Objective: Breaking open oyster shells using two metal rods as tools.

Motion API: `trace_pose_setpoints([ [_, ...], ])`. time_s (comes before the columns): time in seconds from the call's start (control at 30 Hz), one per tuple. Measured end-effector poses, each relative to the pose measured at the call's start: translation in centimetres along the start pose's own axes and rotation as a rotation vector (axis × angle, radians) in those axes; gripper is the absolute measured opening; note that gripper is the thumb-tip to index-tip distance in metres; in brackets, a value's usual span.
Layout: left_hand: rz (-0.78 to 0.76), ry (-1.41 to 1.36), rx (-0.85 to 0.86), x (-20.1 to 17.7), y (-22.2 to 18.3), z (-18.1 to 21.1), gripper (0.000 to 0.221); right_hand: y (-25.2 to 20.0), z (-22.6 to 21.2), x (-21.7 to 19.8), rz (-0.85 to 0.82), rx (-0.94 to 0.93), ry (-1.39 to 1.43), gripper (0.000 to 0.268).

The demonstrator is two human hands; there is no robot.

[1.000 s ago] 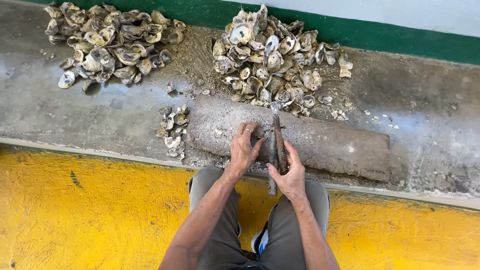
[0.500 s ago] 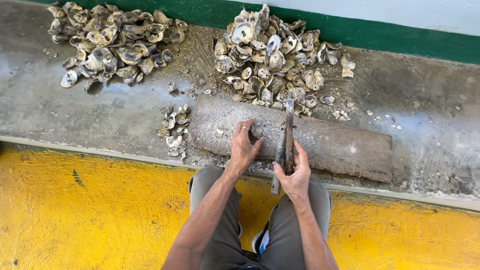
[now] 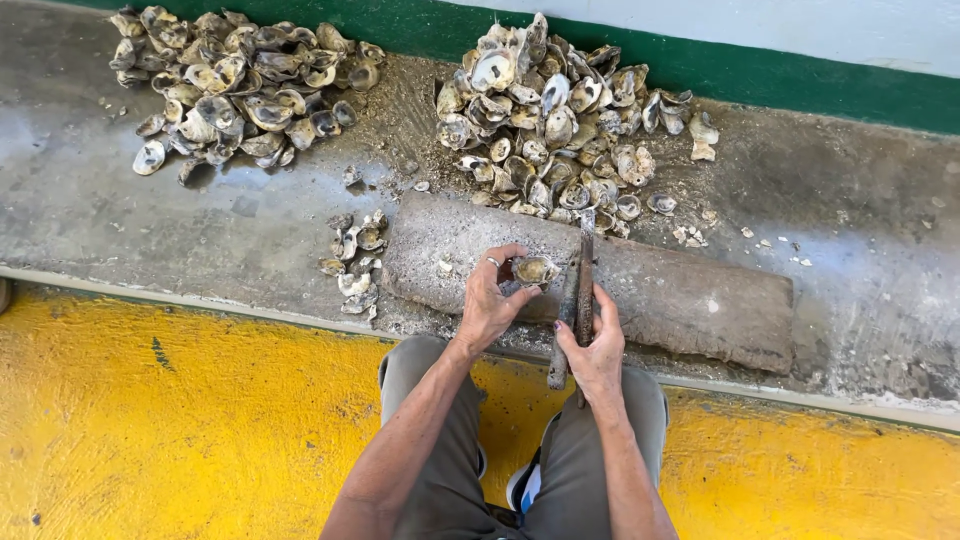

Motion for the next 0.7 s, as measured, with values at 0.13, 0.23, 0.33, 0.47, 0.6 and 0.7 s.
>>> trace_pose_setpoints([
  [0.13,0.007,-0.010,-0.030,0.2,-0.2,-1.0,0.059,0.0,-0.2,0.1,-0.007,0.039,0.007,0.075],
  [0.23,0.040,0.070,0.052,0.1,-0.4,-0.8,0.058,0.0,0.5,0.0,-0.004,0.094,0.056,0.073],
  [0.33,0.006,0.128,0.081,-0.1,-0.3,-0.6,0.060,0.0,0.7,-0.1,0.001,0.110,0.109,0.072],
  [0.47,-0.188,0.116,-0.070,-0.5,1.2,-4.0,0.050,0.2,1.7,-0.2,0.008,0.145,0.152,0.071],
  [0.6,-0.115,0.262,-0.002,-7.9,6.7,-2.9,0.049,0.3,2.4,-0.4,0.010,0.148,0.115,0.071],
  [0.7,0.298,0.218,-0.052,-20.4,13.5,-3.4,0.034,0.1,1.5,-0.2,0.009,0.174,0.125,0.073],
])
Point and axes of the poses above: each hand's wrist, its own y-axis towards the middle knuckle, its own x-axis out of the palm, z = x × y, the point moved 10 cm from there along y, towards the middle knuckle, and after that the axes turned 1 degree about -y, right-handed, at the moved point
